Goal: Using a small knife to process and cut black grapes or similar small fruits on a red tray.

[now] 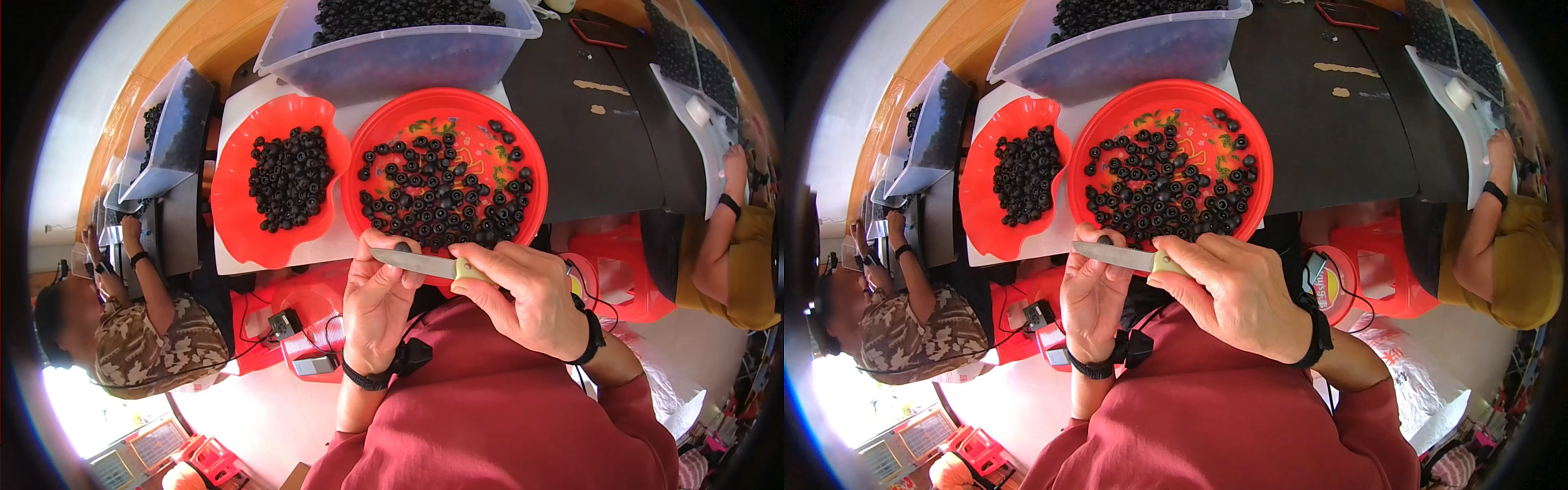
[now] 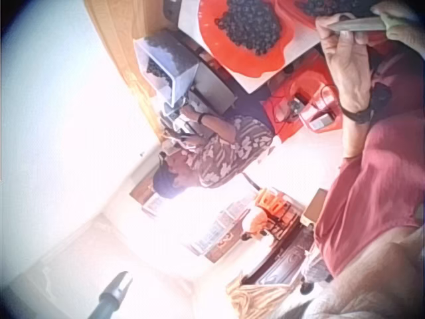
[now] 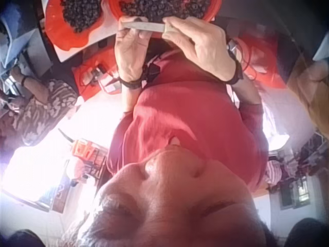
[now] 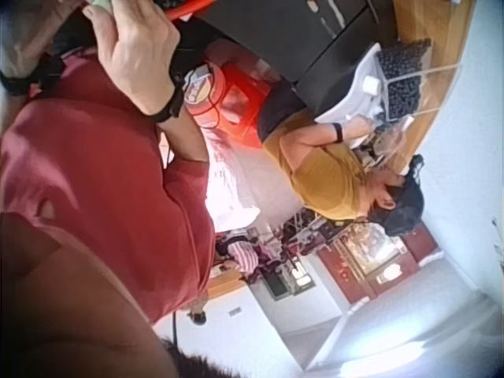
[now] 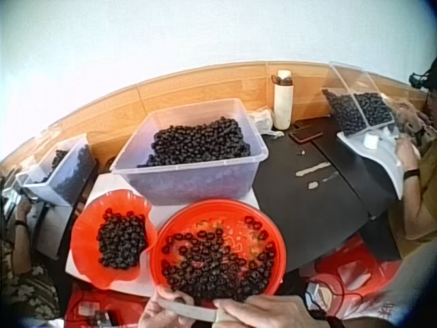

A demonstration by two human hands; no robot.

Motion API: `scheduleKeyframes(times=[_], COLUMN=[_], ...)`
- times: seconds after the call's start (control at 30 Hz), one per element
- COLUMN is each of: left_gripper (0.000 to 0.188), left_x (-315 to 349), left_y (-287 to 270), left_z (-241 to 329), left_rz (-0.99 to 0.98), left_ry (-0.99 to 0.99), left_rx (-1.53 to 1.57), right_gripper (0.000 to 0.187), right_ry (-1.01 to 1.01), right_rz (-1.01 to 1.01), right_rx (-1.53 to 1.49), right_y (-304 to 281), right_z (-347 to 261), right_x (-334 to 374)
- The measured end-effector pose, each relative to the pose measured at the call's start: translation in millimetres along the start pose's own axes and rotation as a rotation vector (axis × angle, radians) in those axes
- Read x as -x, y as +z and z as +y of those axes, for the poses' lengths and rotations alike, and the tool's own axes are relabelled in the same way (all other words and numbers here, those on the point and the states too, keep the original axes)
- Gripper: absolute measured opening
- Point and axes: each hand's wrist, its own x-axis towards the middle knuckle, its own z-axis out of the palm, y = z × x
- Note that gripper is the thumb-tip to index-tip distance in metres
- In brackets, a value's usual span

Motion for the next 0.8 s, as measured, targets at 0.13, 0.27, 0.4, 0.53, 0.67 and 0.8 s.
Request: scheduleKeyframes(times=[0.13, 0.27, 0.4, 0.53, 0.67, 0.8], left_gripper=[0.019, 0.019, 0.019, 0.017, 0.017, 0.016], left_x=[0.0, 1.2, 2.2, 1.5, 2.6, 3.3], left_y=[-1.7, -2.1, -2.1, -5.2, -6.0, -5.7], left_z=[0.0, -0.6, -1.7, -3.5, -4.7, -6.4], left_rz=[-0.005, -0.002, 0.007, -0.033, -0.01, -0.005], left_ry=[0.014, 0.023, 0.029, 0.014, 0.004, 0.007], left_rx=[-0.015, -0.028, -0.015, 0.013, 0.012, -0.003], right_gripper=[0.033, 0.033, 0.034, 0.035, 0.034, 0.034], right_ry=[-0.001, -0.004, -0.014, -0.002, -0.025, -0.012], right_rz=[0.005, 0.006, 0.01, -0.001, 0.008, -0.002], right_rx=[-0.012, 0.0, 0.009, 0.009, 0.019, 0.021], right_y=[2.1, 3.0, 3.3, 2.3, 1.8, 0.7], right_z=[2.7, 3.0, 3.7, 3.7, 5.4, 7.0], right_x=[0.3, -0.1, 0.3, 1.1, 1.6, 3.4])
